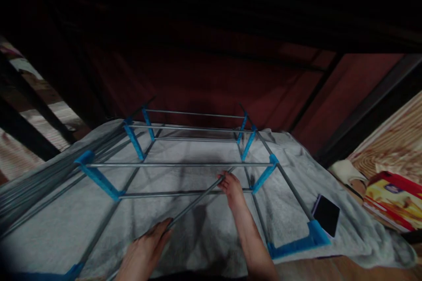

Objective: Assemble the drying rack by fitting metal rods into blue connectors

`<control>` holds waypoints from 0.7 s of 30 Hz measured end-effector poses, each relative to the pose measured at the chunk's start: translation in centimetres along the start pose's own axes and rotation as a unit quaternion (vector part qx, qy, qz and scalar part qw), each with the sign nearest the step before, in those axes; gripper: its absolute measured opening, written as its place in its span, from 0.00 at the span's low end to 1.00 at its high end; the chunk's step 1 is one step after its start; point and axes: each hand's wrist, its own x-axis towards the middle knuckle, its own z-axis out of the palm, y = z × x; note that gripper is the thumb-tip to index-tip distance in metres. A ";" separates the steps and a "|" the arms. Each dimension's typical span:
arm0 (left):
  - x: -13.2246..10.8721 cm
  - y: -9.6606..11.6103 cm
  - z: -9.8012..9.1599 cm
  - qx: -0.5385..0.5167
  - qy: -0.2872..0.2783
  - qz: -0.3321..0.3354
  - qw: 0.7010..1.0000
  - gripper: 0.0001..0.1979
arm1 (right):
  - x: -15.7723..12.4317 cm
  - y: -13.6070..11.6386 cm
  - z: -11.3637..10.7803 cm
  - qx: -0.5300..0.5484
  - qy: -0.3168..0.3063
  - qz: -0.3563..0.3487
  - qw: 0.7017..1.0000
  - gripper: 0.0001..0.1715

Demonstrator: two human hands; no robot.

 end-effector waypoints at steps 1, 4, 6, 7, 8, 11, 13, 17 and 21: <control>0.9 0.7 -0.4 0.016 0.007 0.003 1.000 0.23 | 0.8 -0.3 -0.2 0.006 0.008 0.004 1.000 0.17; 3.5 2.0 -1.3 0.055 0.021 0.016 0.998 0.23 | 3.0 -1.0 -0.5 0.024 0.025 0.003 0.999 0.10; 5.4 2.6 -2.0 0.069 0.028 0.023 0.997 0.22 | 4.3 -1.5 -0.5 0.034 0.035 -0.007 0.999 0.07; 6.3 2.9 -2.4 0.071 0.032 0.024 0.997 0.22 | 4.9 -1.8 -0.5 0.038 0.040 -0.011 0.998 0.06; 7.3 3.1 -2.7 0.070 0.034 0.023 0.997 0.21 | 5.5 -2.0 -0.4 0.041 0.043 -0.017 0.998 0.06; 10.1 3.8 -3.6 0.060 0.033 0.020 0.997 0.19 | 7.2 -2.8 -0.5 0.042 0.039 -0.036 0.998 0.07; 11.8 4.1 -3.9 0.061 0.039 0.027 0.997 0.19 | 8.2 -2.9 -0.9 0.037 0.021 -0.050 0.998 0.08; 14.8 3.6 -3.3 0.074 0.053 0.061 0.994 0.20 | 10.1 -2.0 -2.1 0.036 0.006 -0.050 0.998 0.11; 17.2 2.0 -2.4 0.058 0.044 0.108 0.991 0.23 | 11.6 -0.6 -2.7 0.025 0.012 -0.029 0.999 0.04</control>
